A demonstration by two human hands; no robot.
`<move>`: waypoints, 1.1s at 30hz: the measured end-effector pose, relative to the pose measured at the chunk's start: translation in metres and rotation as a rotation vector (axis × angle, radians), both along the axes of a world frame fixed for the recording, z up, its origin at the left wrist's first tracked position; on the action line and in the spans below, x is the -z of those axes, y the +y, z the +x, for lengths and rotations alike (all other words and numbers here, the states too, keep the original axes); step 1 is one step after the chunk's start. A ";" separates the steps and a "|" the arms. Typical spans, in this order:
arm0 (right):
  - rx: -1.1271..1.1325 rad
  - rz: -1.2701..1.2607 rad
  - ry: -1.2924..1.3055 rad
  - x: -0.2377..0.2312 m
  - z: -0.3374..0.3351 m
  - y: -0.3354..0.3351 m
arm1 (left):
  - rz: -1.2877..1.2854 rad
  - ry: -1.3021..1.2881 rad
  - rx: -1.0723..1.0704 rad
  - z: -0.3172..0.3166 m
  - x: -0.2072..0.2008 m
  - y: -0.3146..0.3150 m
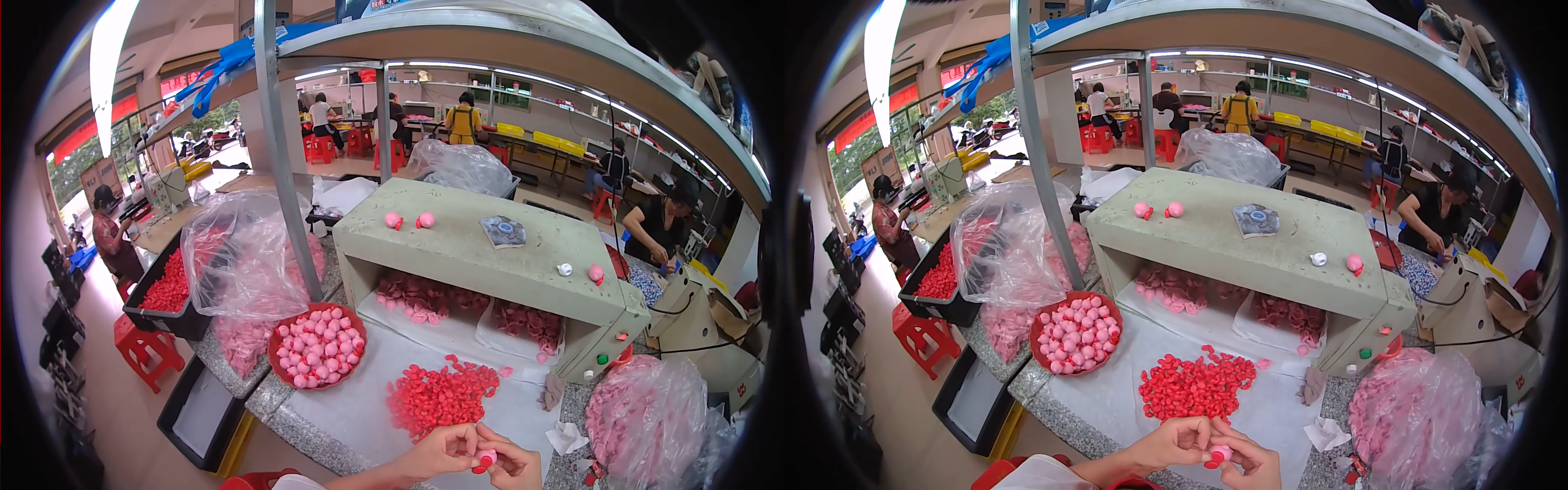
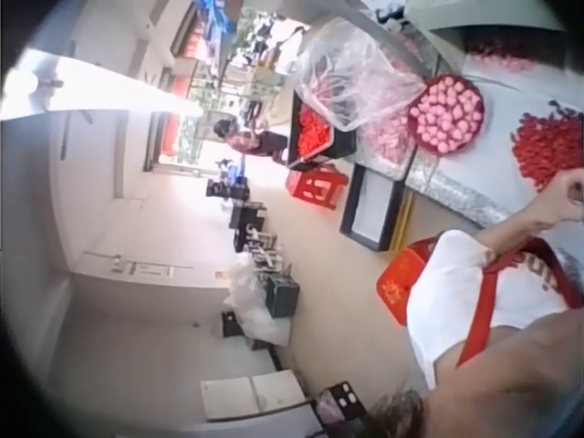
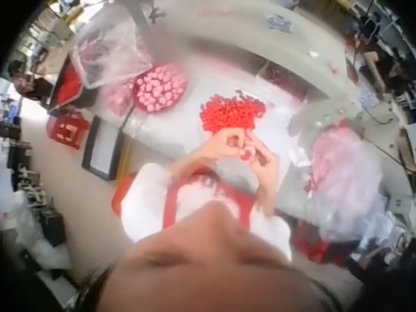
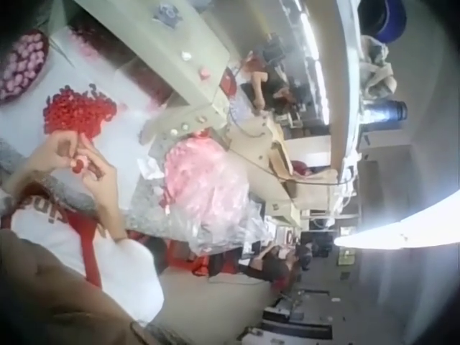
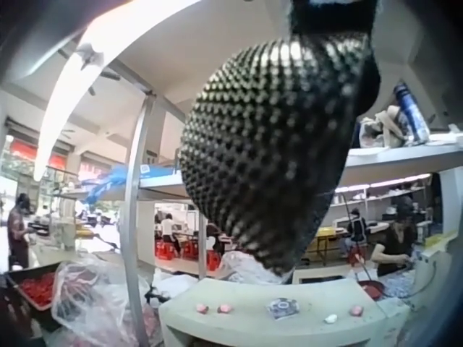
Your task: Assembling small pink and red plastic toy components at a factory workbench using an adhesive.
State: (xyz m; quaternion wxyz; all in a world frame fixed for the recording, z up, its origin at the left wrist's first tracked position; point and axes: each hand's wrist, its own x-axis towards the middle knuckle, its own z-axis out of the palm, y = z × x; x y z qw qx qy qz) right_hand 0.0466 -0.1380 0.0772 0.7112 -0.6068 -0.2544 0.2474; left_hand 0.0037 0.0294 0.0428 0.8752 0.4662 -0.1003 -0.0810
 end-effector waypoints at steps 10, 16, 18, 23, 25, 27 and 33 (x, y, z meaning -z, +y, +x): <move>-0.052 0.016 0.020 0.004 -0.009 0.004 | 0.001 0.028 -0.033 -0.016 -0.002 0.003; 0.005 0.011 0.003 -0.003 -0.014 0.004 | -0.027 0.003 -0.019 -0.014 0.001 0.001; -0.004 0.001 0.010 -0.003 -0.013 0.003 | -0.023 0.007 -0.026 -0.014 0.001 0.000; -0.026 0.036 0.011 -0.002 -0.010 0.005 | -0.009 0.016 -0.034 -0.012 -0.001 0.001; -0.024 0.029 0.011 -0.004 -0.010 0.006 | -0.042 0.017 -0.035 -0.012 -0.001 0.002; -0.022 0.031 0.007 -0.004 -0.010 0.007 | -0.045 0.024 -0.034 -0.011 -0.001 0.003; -0.015 0.040 -0.014 -0.003 -0.010 0.008 | -0.019 0.026 -0.043 -0.013 -0.003 0.002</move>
